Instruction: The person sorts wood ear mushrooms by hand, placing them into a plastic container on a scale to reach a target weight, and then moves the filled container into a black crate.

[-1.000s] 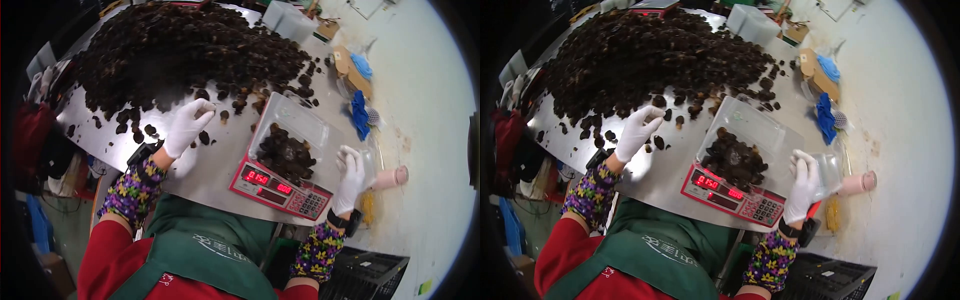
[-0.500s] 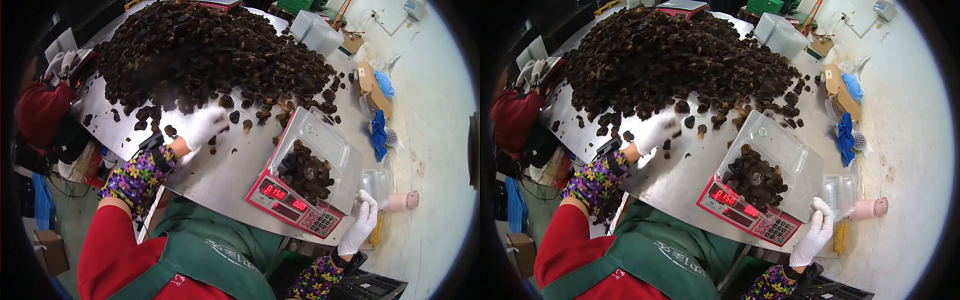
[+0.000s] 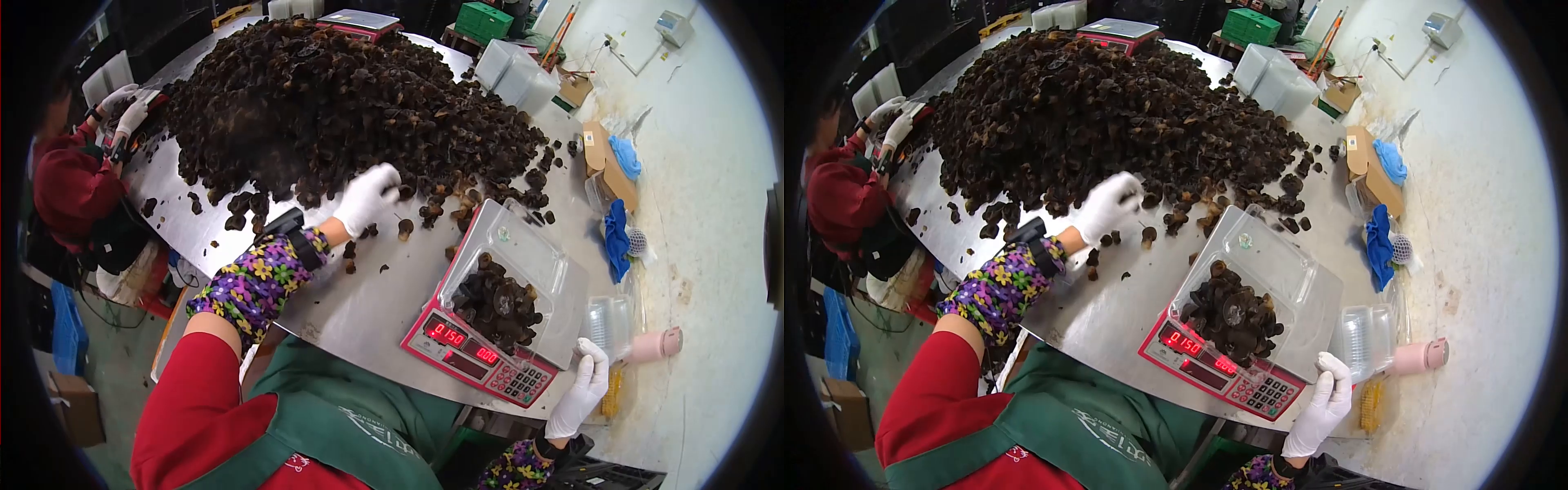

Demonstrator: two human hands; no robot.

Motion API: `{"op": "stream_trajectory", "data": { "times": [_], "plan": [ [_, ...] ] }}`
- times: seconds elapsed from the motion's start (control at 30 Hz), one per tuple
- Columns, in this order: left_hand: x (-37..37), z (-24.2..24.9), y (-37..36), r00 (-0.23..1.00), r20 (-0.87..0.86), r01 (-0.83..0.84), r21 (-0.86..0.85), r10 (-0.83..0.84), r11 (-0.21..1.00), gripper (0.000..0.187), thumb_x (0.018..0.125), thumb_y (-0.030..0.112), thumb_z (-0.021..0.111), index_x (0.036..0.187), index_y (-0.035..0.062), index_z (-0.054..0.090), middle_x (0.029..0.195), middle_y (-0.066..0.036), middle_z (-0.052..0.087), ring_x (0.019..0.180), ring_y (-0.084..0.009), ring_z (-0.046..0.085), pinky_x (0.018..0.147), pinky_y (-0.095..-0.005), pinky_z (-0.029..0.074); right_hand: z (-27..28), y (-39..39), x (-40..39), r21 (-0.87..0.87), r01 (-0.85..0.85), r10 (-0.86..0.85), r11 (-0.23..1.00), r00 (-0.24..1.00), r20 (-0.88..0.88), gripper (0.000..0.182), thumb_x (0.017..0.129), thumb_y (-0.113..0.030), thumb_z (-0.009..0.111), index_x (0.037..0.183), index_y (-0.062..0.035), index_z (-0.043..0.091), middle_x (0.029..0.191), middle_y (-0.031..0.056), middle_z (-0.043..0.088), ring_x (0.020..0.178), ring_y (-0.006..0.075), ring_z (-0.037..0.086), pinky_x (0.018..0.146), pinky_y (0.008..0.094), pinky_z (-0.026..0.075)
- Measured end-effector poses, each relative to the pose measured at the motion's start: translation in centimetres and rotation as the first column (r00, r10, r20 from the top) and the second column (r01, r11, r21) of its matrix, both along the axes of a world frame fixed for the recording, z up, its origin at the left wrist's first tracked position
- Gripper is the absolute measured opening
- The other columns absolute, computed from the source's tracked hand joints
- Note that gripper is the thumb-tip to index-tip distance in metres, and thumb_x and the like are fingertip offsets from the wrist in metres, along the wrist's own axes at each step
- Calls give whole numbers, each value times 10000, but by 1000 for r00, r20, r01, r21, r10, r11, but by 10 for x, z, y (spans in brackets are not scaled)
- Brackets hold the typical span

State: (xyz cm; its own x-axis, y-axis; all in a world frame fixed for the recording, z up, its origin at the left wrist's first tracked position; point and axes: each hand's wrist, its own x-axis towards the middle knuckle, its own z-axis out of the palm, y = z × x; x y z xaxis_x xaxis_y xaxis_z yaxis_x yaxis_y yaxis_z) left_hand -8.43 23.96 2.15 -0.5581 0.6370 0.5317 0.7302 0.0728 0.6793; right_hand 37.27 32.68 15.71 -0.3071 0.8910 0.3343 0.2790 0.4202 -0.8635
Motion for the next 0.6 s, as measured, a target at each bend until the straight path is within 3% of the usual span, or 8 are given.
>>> {"op": "stream_trajectory", "data": {
  "times": [0.03, 0.07, 0.13, 0.17, 0.3, 0.43, 0.5, 0.6],
  "plan": [
    [12, 41, -10, 911, 409, -42, -43, 56, 998, 180, 882, 66, 663, 1061, 66, 642, 901, -135, 641, 814, -282, 684, 726, -364, 549, 0, 1, 3, 1, 3, -3, 1000, 1000, -10, 204, 1036, -68, 464, 1097, 19, 638, 1112, 69, 655, 1042, 157, 599, 976, 316, 471],
    [-19, 15, -5, 989, 57, -139, 55, 135, 989, 217, 878, 104, 682, 1092, 64, 668, 924, -161, 642, 867, -317, 678, 777, -372, 552, 0, 0, 6, 2, 4, -4, 1000, 1000, -15, 196, 1023, -39, 462, 1080, 23, 639, 1109, 78, 658, 1044, 162, 599, 979, 316, 471],
    [-47, 11, -12, 968, -161, -226, -204, 195, 953, 243, 872, 166, 706, 1095, 71, 685, 964, -178, 646, 927, -354, 660, 830, -402, 542, -3, 1, 7, -6, 3, -3, 1000, 1000, -21, 197, 1023, -40, 463, 1080, 24, 641, 1107, 76, 659, 1039, 160, 598, 971, 310, 468],
    [-48, 17, -16, 982, -103, -184, -360, 157, 915, 280, 864, 232, 720, 1092, 74, 687, 995, -190, 643, 977, -382, 637, 873, -427, 529, -3, 2, 6, -10, 4, -4, 1000, 999, -33, 199, 1024, -40, 463, 1079, 25, 642, 1106, 74, 661, 1034, 158, 597, 964, 304, 464],
    [-35, -3, -18, 979, -201, -119, -538, 10, 835, 391, 819, 312, 772, 1114, 83, 655, 1083, -206, 588, 982, -391, 628, 868, -435, 530, -6, -1, -5, -19, -8, 7, 1000, 998, -64, 199, 1023, -37, 464, 1080, 24, 645, 1108, 73, 660, 1031, 155, 596, 958, 299, 463],
    [-35, -11, -9, 982, -187, -62, -440, -24, 896, 351, 847, 270, 752, 1128, 88, 647, 1018, -170, 629, 995, -373, 638, 875, -425, 530, -5, 0, -3, 27, -20, 21, 999, 999, -27, 192, 1013, -26, 476, 1080, 24, 650, 1087, 71, 666, 1015, 153, 601, 951, 302, 471],
    [-27, 4, -1, 997, -71, -14, -220, -2, 975, 314, 859, 228, 729, 1135, 103, 648, 1019, -152, 652, 1005, -362, 644, 864, -424, 531, -4, 1, 0, 24, -13, 13, 1000, 1000, -22, 191, 1010, -23, 480, 1080, 24, 651, 1078, 71, 668, 1007, 153, 602, 947, 301, 472],
    [-20, 7, 19, 988, -143, 19, -299, -64, 954, 297, 854, 201, 717, 1132, 122, 649, 1058, -154, 658, 1010, -366, 645, 856, -418, 534, -4, 3, 1, 33, -34, 34, 999, 999, 7, 212, 1052, -104, 486, 1104, 14, 654, 1087, 60, 662, 1025, 147, 604, 962, 309, 483]
  ]
}}
